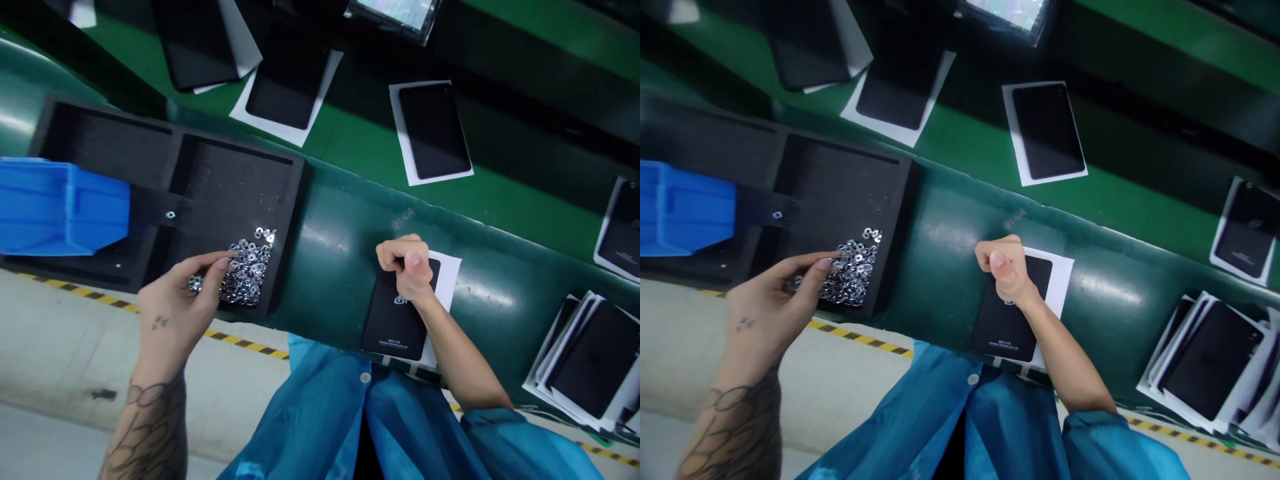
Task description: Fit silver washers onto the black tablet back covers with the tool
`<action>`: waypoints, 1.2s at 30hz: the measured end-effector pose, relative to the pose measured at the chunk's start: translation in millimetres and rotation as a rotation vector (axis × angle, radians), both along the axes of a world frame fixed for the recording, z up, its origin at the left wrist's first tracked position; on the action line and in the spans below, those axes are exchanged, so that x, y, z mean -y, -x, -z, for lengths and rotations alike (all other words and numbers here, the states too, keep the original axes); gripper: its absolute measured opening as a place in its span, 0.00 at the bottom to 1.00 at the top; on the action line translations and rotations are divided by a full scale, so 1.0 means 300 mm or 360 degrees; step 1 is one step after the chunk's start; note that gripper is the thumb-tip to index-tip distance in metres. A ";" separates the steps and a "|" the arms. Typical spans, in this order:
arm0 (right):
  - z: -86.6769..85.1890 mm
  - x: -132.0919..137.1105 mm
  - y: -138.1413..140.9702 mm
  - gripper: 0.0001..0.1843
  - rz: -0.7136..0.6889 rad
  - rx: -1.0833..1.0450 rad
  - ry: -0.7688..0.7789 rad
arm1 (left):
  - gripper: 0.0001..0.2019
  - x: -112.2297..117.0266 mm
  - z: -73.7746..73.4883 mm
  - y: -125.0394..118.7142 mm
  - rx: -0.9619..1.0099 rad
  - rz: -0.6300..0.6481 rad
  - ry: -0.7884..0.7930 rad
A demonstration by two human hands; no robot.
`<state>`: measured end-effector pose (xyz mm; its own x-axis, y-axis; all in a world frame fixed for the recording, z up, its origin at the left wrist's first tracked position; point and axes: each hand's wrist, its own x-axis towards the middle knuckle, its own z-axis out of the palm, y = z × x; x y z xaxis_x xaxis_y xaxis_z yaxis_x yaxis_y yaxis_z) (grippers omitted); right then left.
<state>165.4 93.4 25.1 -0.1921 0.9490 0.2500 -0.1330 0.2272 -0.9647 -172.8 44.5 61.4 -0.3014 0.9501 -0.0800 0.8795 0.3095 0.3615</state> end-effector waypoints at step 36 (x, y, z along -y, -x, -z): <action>0.001 -0.035 -0.020 0.39 -0.0274 0.0104 0.0086 | 0.08 0.009 0.124 -0.475 0.1652 0.0878 0.0468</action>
